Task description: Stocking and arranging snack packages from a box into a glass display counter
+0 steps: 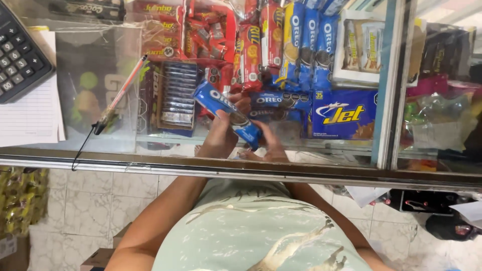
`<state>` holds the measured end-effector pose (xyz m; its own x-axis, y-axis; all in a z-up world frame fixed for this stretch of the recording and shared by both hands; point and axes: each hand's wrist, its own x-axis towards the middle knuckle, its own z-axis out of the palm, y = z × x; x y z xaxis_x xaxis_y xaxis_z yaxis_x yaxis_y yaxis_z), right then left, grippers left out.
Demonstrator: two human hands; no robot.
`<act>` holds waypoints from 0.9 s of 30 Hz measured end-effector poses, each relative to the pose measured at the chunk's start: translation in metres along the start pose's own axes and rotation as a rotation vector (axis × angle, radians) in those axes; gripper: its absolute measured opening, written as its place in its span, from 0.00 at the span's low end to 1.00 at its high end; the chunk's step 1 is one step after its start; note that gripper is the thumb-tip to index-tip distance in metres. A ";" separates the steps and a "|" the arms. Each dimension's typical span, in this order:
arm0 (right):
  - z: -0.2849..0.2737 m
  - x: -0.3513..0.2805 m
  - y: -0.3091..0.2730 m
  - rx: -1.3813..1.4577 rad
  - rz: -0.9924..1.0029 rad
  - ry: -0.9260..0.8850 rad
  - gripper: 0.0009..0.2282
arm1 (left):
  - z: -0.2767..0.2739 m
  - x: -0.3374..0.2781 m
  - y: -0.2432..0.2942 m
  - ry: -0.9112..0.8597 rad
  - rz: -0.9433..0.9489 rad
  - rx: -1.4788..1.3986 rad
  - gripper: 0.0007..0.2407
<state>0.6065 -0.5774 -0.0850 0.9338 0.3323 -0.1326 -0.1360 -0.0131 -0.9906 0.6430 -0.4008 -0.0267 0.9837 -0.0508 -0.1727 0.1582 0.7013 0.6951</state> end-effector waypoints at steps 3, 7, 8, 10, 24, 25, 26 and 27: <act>-0.004 -0.009 0.014 0.112 0.112 -0.078 0.49 | -0.012 -0.007 -0.004 -0.064 -0.061 0.090 0.36; -0.035 -0.020 0.011 -0.400 -0.020 0.023 0.31 | -0.043 -0.017 -0.003 0.117 -0.185 0.047 0.17; -0.046 -0.024 0.028 -0.464 -0.012 -0.025 0.29 | -0.057 -0.021 -0.008 0.205 -0.214 0.094 0.13; -0.050 -0.028 0.055 -0.340 -0.016 0.035 0.36 | -0.045 -0.026 -0.008 0.173 -0.221 0.066 0.15; -0.074 0.011 -0.006 -1.344 -0.376 0.512 0.23 | -0.014 0.014 -0.018 0.042 0.158 1.258 0.28; -0.069 0.009 -0.015 -1.352 -0.294 0.482 0.18 | -0.010 0.016 -0.016 0.041 0.064 1.344 0.29; -0.064 0.008 -0.023 -1.358 -0.213 0.449 0.21 | -0.007 0.017 -0.015 0.042 -0.032 1.428 0.30; -0.068 0.010 -0.019 -1.359 -0.215 0.445 0.21 | -0.004 0.017 -0.013 0.046 -0.033 1.427 0.30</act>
<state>0.6408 -0.6383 -0.0700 0.9534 0.1309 0.2718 0.1950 -0.9549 -0.2238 0.6574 -0.4076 -0.0415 0.9786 -0.0106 -0.2054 0.1573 -0.6048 0.7807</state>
